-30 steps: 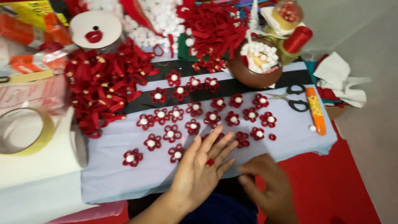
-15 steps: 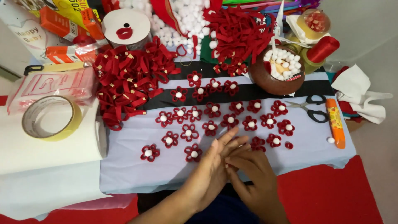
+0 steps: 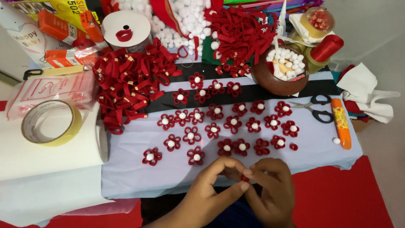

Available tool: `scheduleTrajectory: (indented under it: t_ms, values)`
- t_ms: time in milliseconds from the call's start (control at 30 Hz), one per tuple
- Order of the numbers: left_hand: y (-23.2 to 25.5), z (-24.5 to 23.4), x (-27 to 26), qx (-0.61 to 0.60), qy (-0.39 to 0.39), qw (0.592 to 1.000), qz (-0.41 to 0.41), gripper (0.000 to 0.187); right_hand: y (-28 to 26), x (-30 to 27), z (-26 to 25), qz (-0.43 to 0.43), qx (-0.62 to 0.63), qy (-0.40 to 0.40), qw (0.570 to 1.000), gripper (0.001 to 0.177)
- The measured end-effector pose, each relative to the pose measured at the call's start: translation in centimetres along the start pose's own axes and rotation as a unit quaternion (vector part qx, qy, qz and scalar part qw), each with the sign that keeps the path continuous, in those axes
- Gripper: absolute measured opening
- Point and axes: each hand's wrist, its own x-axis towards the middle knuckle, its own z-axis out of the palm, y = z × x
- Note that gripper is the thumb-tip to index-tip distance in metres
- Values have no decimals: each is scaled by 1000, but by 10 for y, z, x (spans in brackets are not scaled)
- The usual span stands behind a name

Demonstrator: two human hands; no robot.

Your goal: Assembling small red decorative flowers with white centers by hand on a workspace.

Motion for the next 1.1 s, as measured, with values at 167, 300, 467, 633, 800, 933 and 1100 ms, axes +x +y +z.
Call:
scheduleTrajectory:
  t_ms: [167, 300, 467, 633, 800, 933, 1100]
  values:
    - [0, -4, 2, 98, 43, 992, 60, 22, 3, -6, 1, 34, 21, 22, 999, 24]
    - [-2, -5, 4, 184, 73, 969, 146, 21, -2, -7, -2, 74, 57, 38, 995, 13]
    - [-1, -6, 6, 321, 109, 909, 241, 16, -9, 1, -6, 129, 180, 23, 975, 18]
    - [4, -5, 7, 383, 124, 866, 295, 16, -11, 7, -7, 100, 161, 2, 982, 12]
    - [0, -5, 7, 436, 126, 830, 323, 18, -16, 13, -5, 105, 104, -24, 989, 12]
    - [1, -4, 8, 449, 121, 828, 312, 13, -10, 13, 0, 128, 130, -8, 983, 8]
    - [-2, -4, 8, 450, 112, 835, 295, 12, -2, 11, 2, 137, 163, -19, 977, 7]
